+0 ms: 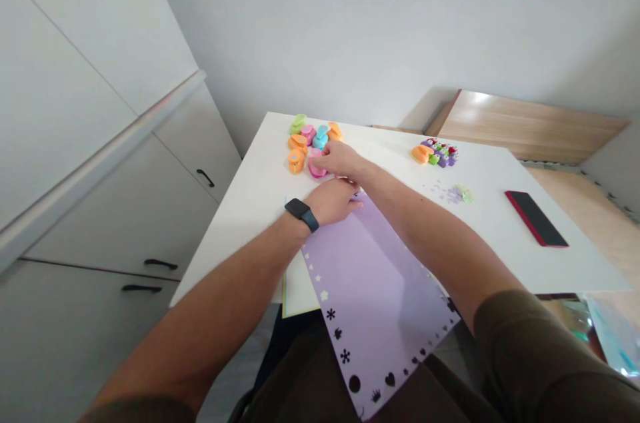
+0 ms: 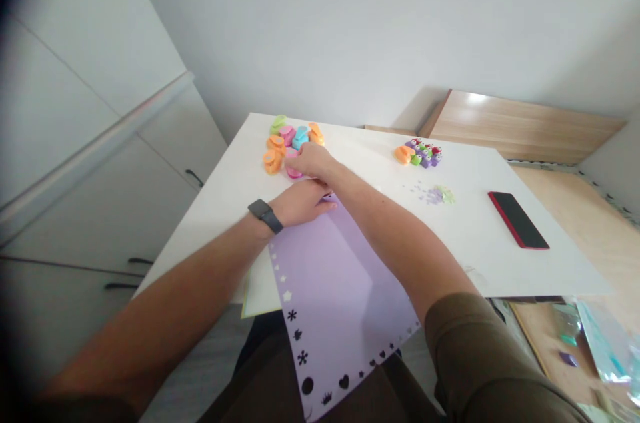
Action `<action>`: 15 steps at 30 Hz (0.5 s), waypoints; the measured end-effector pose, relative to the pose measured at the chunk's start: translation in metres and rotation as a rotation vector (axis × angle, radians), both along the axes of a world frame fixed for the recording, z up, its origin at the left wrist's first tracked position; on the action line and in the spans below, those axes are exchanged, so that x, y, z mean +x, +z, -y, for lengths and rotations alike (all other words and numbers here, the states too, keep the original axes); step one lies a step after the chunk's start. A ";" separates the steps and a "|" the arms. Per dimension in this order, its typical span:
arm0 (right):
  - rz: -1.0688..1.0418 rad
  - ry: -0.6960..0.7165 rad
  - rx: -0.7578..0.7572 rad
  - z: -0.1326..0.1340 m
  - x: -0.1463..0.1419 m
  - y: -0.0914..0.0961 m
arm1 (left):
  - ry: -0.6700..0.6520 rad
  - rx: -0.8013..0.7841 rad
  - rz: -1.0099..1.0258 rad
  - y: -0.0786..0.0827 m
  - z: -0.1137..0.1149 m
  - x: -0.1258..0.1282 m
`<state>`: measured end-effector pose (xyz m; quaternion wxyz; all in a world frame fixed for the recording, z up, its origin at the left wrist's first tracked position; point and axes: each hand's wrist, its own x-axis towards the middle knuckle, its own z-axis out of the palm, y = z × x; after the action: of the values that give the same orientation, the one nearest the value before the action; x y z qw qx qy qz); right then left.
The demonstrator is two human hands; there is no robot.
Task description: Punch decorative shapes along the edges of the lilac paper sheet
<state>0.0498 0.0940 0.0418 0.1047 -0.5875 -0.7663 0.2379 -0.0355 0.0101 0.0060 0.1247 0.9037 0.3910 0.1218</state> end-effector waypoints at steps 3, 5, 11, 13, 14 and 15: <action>-0.133 -0.051 0.028 0.001 0.012 0.002 | 0.012 0.008 -0.020 0.000 -0.002 -0.001; -0.255 -0.085 0.030 0.003 0.027 0.008 | 0.010 0.028 -0.013 0.000 -0.003 -0.002; -0.522 -0.154 0.125 0.019 0.091 0.027 | 0.010 0.005 0.053 0.001 -0.007 -0.005; -0.595 -0.184 0.136 0.028 0.113 0.027 | 0.015 -0.020 0.090 0.001 -0.008 -0.006; -0.631 -0.188 0.135 0.032 0.124 0.026 | 0.019 -0.034 0.114 0.001 -0.008 -0.006; -0.666 -0.191 0.132 0.037 0.135 0.024 | 0.026 -0.050 0.138 0.001 -0.008 -0.006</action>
<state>0.1848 0.0572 0.0656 0.4083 -0.5387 -0.6456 0.3555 -0.0417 0.0184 0.0075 0.1723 0.8847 0.3958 0.1757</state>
